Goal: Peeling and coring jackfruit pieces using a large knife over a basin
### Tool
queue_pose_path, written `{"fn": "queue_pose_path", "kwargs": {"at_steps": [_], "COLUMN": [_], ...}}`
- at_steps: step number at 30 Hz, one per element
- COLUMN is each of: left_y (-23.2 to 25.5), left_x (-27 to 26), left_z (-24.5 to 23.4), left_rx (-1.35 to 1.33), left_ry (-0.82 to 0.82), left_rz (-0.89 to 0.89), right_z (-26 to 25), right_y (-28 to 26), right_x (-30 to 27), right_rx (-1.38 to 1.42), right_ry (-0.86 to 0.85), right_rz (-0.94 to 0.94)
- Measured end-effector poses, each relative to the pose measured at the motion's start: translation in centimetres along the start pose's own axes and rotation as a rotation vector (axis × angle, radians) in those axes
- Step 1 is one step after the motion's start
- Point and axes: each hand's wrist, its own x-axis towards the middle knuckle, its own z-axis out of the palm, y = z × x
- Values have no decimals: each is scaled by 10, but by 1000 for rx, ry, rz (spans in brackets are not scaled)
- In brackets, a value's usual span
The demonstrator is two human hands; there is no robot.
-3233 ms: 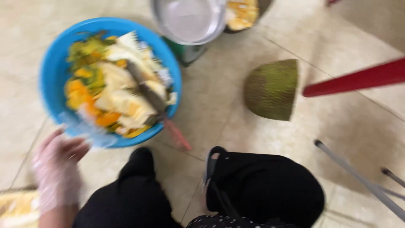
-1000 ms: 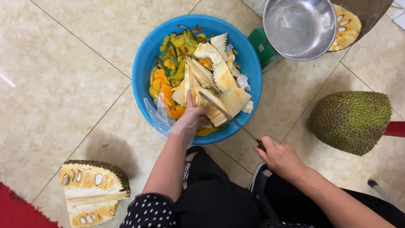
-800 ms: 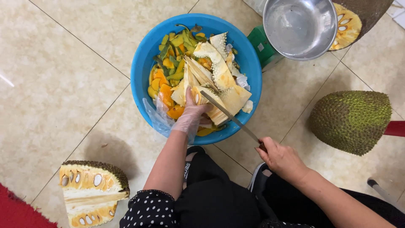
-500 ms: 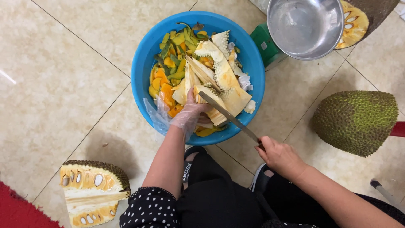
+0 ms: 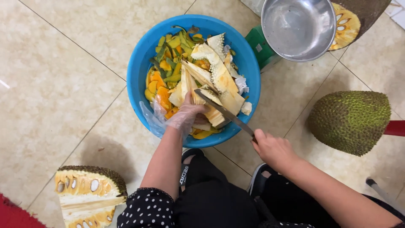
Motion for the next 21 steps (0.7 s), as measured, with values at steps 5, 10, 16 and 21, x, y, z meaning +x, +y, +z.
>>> {"fn": "queue_pose_path", "kwargs": {"at_steps": [5,10,16,21], "left_y": [-7,30,-9,34], "left_x": [-1,-41,14,-15], "left_z": [14,18,-4,35], "left_rx": [34,135,218,384], "left_ry": [-6,-49,56,187], "left_rz": [65,-14,-11,-148], "right_z": [-38,-73,-96,-81], "right_y": [-23,-8,-18,0], "right_x": [70,65,41,5], "right_rx": [215,731,661,468], "right_ry": [-104,-231,-227,-170], "right_rz": [45,-2,-18,81]}}
